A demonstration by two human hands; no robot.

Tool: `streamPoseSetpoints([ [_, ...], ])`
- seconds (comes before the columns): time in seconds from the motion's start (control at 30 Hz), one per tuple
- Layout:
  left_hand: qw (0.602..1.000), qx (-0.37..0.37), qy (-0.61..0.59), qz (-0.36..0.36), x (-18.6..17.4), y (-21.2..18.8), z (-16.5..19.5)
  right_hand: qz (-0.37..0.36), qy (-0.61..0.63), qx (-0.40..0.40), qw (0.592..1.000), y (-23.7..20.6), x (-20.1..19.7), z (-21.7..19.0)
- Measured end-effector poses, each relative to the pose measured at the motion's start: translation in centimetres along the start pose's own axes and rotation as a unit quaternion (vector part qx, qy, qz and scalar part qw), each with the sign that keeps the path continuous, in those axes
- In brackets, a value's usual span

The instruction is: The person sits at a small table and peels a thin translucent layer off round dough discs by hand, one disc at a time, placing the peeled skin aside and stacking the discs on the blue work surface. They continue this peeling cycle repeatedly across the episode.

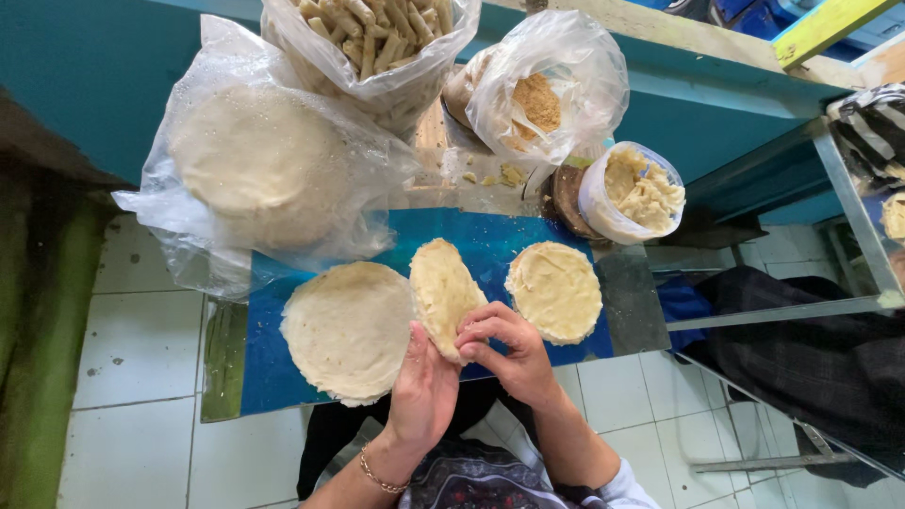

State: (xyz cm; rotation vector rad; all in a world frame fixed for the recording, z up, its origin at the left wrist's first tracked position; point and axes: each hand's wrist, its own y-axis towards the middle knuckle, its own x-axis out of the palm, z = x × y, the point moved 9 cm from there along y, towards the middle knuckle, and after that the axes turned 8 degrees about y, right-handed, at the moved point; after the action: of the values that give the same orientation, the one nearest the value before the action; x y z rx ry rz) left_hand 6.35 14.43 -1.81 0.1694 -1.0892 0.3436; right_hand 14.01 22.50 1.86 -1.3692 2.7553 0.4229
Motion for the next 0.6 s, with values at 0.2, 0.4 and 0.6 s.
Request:
streamPoseSetpoints([
  [0.2, 1.0, -0.014, -0.002, -0.019, -0.3, -0.3, -0.3, -0.016, -0.099, -0.074, 0.992, 0.0, 0.6, -1.7],
  [0.4, 0.998, -0.012, 0.055, -0.028, -1.0, -0.3, -0.5, -0.015, -0.01, -0.004, 1.0, 0.3, 0.3, -0.1],
  [0.6, 0.967, -0.049, 0.25, -0.021, -2.0, -0.4, -1.2, -0.026, -0.018, -0.014, 0.999, 0.2, 0.1, -0.3],
])
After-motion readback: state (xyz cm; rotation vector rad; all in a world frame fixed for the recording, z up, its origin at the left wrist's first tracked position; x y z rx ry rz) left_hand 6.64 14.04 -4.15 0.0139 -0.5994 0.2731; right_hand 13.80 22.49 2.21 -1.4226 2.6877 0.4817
